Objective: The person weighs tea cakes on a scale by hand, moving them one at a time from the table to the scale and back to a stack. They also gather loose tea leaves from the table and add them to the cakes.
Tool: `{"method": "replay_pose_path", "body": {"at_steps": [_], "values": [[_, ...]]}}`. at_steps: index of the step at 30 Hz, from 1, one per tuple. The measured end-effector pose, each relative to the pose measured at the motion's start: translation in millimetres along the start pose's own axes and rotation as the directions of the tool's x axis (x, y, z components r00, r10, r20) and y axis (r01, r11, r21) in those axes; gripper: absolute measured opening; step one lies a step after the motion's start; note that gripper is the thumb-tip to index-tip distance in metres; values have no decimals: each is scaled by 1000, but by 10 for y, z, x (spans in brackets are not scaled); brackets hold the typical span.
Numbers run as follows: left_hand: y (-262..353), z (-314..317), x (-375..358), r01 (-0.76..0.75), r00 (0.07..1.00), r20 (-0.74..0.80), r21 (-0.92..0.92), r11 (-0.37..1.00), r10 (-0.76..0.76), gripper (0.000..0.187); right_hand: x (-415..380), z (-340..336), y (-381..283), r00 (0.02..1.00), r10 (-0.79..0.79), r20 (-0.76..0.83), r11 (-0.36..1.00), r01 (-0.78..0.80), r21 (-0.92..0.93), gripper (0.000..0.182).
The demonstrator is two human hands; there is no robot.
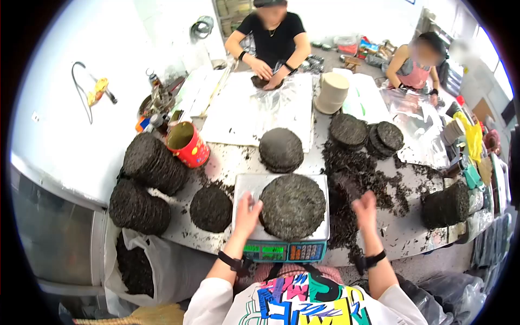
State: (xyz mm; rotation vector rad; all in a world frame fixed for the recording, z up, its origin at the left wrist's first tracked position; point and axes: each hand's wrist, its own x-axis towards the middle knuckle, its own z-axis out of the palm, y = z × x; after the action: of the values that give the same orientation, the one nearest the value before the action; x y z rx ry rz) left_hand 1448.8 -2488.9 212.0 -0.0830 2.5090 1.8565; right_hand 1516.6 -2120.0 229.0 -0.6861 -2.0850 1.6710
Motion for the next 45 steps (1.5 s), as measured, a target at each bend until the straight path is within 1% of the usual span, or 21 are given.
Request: {"method": "replay_pose_path", "body": {"at_steps": [2, 4, 7, 9, 14, 18, 19, 21, 23, 24, 26, 27, 29, 31, 33, 34, 36, 38, 41, 43, 45], "values": [[202, 317, -112, -113, 990, 122, 321, 940, 78, 66, -413, 286, 175, 961, 120, 248, 993, -116, -32, 59], [259, 614, -236, -86, 983, 174, 182, 979, 54, 68, -780, 547, 352, 954, 72, 291, 997, -61, -49, 85], [298, 526, 60, 330, 936, 242, -360, 872, -255, 71, -713, 599, -454, 887, 320, 332, 946, -316, -69, 80], [290, 232, 382, 358, 928, 278, -476, 803, -249, 66, -661, 639, -138, 905, 2, 425, 979, 85, -186, 76], [-26, -549, 1550, 34, 989, -75, -719, 695, -126, 42, -723, 360, -148, 904, -247, 348, 904, 344, -253, 29], [-322, -943, 1903, 537, 826, 70, -398, 744, -559, 51, -962, -206, 656, 968, 218, 126, 948, -180, -262, 15], [-393, -951, 1865, 595, 799, 57, -216, 774, -598, 53, -1034, -363, 948, 877, 367, 311, 912, -274, -306, 13], [-817, -976, 1785, 241, 970, -42, 16, 970, -240, 50, -1194, -741, 1591, 561, 613, 556, 790, -441, -426, 17], [-477, -756, 1372, -19, 998, -56, 73, 997, 23, 40, -1281, -894, 2028, 132, 668, 733, 734, -283, -617, 25], [-404, -653, 1228, -90, 993, -52, 254, 963, 107, 40, -1262, -938, 2298, 151, 561, 814, 820, 32, -571, 27], [-186, -255, 809, -166, 964, -98, 495, 853, 245, 39, -793, -1003, 1883, 200, 627, 753, 773, -34, -634, 22], [-178, -20, 602, -212, 939, -109, 563, 799, 326, 38, -603, -1101, 1924, 465, 121, 877, 884, 352, -308, 22], [-263, 550, 219, -120, 980, -1, 792, 599, 198, 51, -87, -1347, 1271, 760, 265, 593, 851, 106, -515, 23], [420, 1245, -291, -342, 937, 322, 762, 551, 136, 52, 453, -1865, 729, 713, 307, 630, 794, 174, -583, 26], [759, 1707, -569, -591, 783, 536, 486, 644, 315, 46, 889, -2666, 148, 852, 156, 501, 807, 183, -562, 31], [650, 1791, -524, -644, 706, 616, 354, 678, 350, 47, 1123, -3119, 11, 916, -168, 365, 694, 373, -616, 32], [911, 1973, -659, -398, 818, 543, 296, 868, 190, 47, 1641, -4079, -200, 953, -304, 4, 536, 174, -826, 32], [993, 1968, -658, -292, 912, 384, 370, 882, 141, 46, 2015, -5058, -117, 805, -498, -322, 576, 29, -817, 40], [833, 1715, -604, -201, 975, 171, 413, 888, 141, 39, 2283, -6210, 457, 774, -136, -619, 621, -420, -662, 57], [1292, 1769, -632, 69, 995, 28, 498, 864, -96, 39, 2346, -6589, 873, 761, 539, -361, 825, -564, 43, 79], [1445, 1846, -635, 201, 976, -34, 520, 830, -215, 40, 2539, -6582, 1051, 758, 538, -368, 823, -566, 38, 75]]}}
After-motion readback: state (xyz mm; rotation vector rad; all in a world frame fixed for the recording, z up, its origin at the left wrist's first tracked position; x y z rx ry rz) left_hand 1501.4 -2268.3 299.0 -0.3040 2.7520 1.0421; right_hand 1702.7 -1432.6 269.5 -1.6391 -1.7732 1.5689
